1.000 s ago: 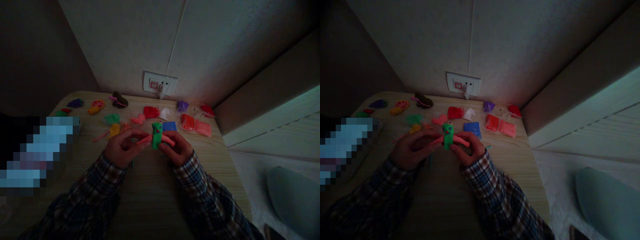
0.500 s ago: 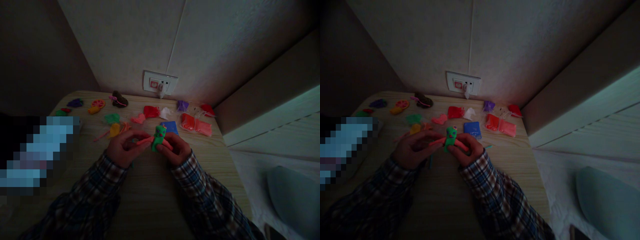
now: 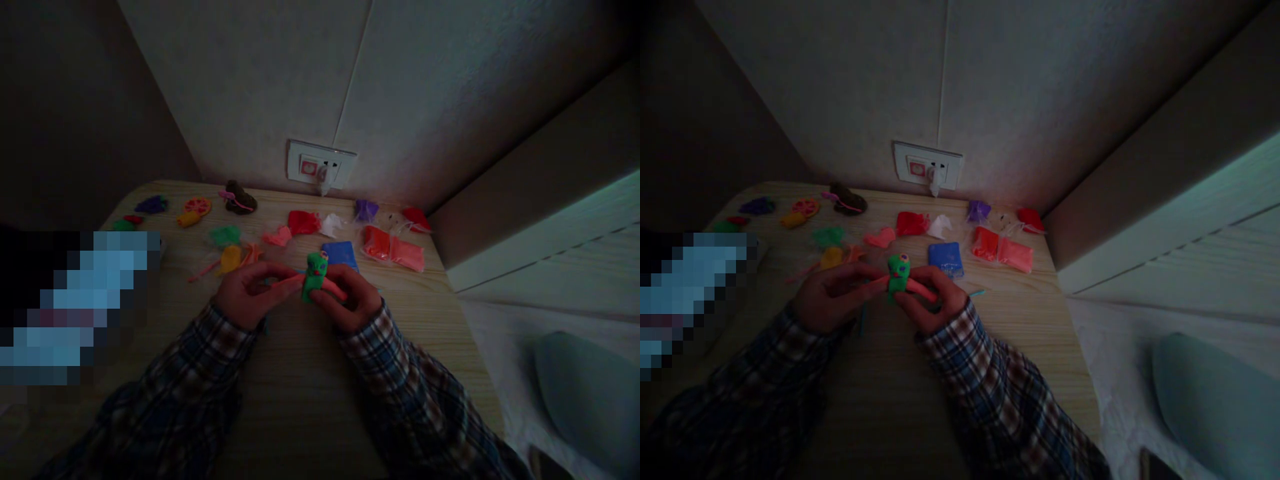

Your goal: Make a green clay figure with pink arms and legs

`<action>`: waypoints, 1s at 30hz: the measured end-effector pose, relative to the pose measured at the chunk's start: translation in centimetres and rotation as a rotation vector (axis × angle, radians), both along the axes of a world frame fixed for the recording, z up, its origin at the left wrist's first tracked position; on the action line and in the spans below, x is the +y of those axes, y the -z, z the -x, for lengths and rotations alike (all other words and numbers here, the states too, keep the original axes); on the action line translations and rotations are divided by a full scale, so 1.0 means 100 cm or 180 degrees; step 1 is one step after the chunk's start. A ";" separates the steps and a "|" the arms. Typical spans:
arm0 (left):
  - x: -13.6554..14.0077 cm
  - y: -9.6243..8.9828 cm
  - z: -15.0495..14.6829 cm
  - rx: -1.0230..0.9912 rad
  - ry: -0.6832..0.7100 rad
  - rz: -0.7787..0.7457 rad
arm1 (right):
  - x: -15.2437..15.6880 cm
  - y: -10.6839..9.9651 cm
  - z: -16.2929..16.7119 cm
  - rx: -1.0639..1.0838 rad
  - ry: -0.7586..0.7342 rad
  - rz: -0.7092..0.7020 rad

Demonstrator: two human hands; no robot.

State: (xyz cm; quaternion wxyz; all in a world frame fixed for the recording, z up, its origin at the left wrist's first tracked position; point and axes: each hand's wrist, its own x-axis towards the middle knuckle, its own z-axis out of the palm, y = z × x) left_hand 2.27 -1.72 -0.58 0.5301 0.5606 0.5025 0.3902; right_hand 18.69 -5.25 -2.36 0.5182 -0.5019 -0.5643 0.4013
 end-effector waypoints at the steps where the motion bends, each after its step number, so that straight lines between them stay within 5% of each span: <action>1: -0.002 -0.002 0.000 0.0033 0.0006 -0.0059 | 0.001 0.000 0.000 0.0096 0.0010 0.0032; 14: -0.012 -0.008 0.004 0.1632 0.0078 -0.2030 | 0.006 0.003 -0.006 0.0643 -0.0125 0.0619; 23: -0.015 -0.007 0.000 0.1270 0.0029 -0.2300 | 0.003 0.002 0.000 0.0536 -0.0222 0.0659; 30: -0.015 -0.007 0.001 0.1213 0.0055 -0.2067 | 0.003 0.004 -0.003 0.0524 -0.0145 0.0543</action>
